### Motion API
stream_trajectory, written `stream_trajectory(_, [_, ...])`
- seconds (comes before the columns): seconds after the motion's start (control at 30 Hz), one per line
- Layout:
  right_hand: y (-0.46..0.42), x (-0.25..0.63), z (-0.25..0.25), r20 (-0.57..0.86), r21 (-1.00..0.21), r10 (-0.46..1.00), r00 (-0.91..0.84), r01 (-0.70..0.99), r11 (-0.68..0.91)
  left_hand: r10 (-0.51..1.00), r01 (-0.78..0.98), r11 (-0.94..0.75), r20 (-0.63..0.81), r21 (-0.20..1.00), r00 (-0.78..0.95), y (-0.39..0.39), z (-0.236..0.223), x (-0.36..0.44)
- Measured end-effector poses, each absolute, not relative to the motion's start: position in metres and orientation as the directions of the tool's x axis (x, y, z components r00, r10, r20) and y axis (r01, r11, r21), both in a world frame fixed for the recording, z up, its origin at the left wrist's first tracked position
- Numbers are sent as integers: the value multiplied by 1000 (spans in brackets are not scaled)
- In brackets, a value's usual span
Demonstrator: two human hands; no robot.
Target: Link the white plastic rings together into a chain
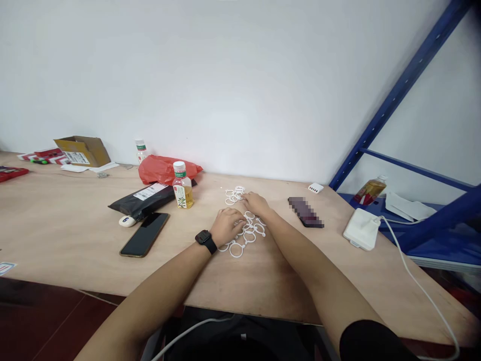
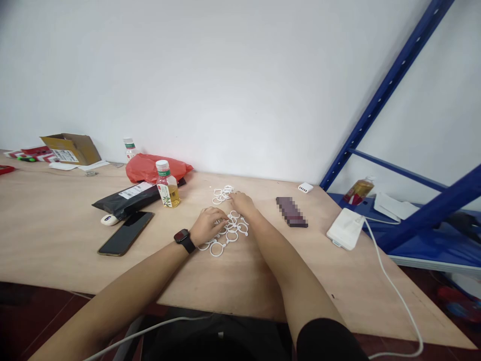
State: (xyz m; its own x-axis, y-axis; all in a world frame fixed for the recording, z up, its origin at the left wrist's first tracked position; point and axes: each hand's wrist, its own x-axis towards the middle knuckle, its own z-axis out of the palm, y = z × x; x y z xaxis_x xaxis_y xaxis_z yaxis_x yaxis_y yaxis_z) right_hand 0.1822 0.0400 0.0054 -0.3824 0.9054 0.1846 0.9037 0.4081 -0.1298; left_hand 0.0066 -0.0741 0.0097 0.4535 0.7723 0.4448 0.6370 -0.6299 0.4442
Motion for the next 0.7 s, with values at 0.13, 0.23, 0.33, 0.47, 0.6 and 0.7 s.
stream_trajectory(0.13, [34, 183, 8, 220, -139, 900, -375, 902, 410, 782, 630, -616, 467, 473, 414, -72, 9, 5])
stream_trajectory(0.23, [18, 192, 8, 333, -221, 863, -380, 858, 464, 811, 586, -575, 493, 571, 316, -67, 6, 4])
stream_trajectory(0.33, [-8, 203, 5, 467, -283, 779, -419, 764, 580, 875, 434, -479, 457, 763, 163, -62, 2, 5])
stream_trajectory(0.47, [-46, 212, 1, 586, -245, 621, -520, 616, 748, 928, 152, -360, 337, 921, 159, -58, -2, 9])
stream_trajectory(0.6, [-67, 213, 5, 619, -192, 535, -575, 550, 813, 910, 16, -353, 339, 936, 237, -61, -3, 13])
stream_trajectory(0.7, [-72, 211, 10, 659, -259, 558, -504, 545, 798, 906, -45, -359, 360, 932, 222, -64, 0, 14])
